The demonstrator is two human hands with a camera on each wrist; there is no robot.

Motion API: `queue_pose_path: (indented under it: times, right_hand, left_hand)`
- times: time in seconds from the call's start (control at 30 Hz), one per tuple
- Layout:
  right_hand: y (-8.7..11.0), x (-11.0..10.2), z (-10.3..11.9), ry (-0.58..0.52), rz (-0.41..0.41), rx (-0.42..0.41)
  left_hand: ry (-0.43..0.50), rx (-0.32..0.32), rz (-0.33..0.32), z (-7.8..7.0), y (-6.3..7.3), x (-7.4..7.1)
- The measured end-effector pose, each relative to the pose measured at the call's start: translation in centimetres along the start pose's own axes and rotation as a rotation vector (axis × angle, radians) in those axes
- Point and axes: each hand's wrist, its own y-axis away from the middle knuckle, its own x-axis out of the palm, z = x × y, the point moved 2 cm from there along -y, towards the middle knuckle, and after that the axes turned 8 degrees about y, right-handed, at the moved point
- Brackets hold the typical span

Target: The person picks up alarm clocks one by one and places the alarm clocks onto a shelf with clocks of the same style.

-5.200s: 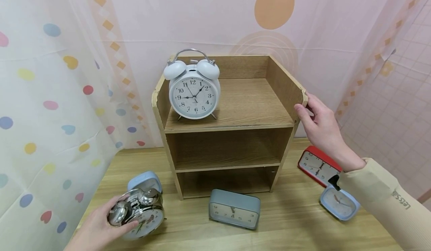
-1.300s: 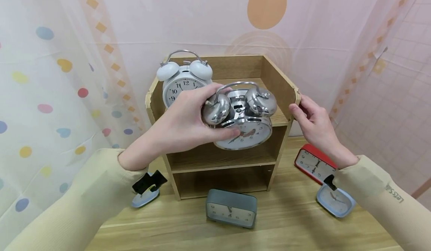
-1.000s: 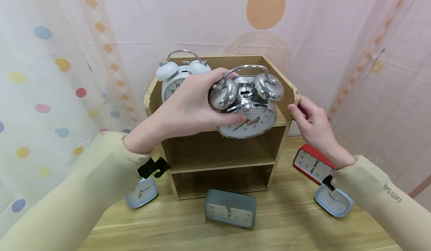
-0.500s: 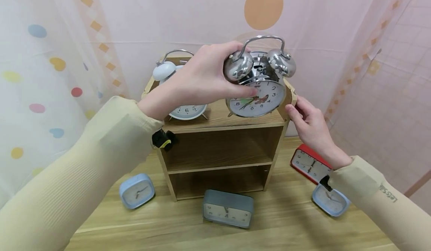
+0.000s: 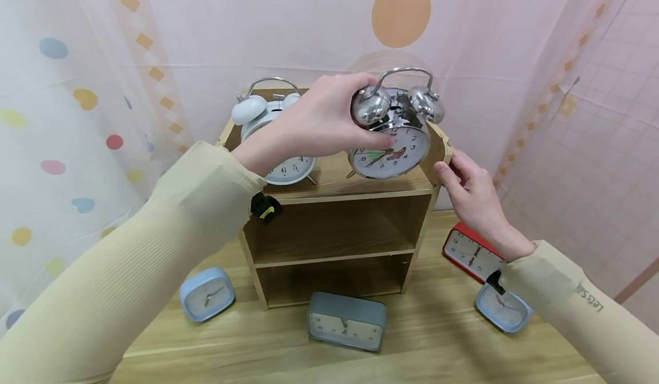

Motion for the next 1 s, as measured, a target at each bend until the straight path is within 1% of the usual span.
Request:
queue_pose_path:
  times: [0.2, 0.43, 0.7, 1.0]
  right_hand:
    - [0.2, 0.1, 0.1, 0.003, -0.004, -0.002]
    - [0.2, 0.0, 0.2, 0.000, -0.008, -0.003]
    - [0.3, 0.0, 0.3, -0.001, -0.017, -0.003]
    - [0.4, 0.1, 0.4, 0.008, -0.016, -0.002]
  left_hand:
    - [-0.011, -0.041, 0.026, 0.5, -0.6, 0.6]
    - [-0.042, -0.044, 0.026, 0.7, -0.9, 0.8]
    - [-0.044, -0.048, 0.036, 1.0, -1.2, 1.2]
    - [-0.047, -0.071, 0.056, 1.2, -1.5, 1.4]
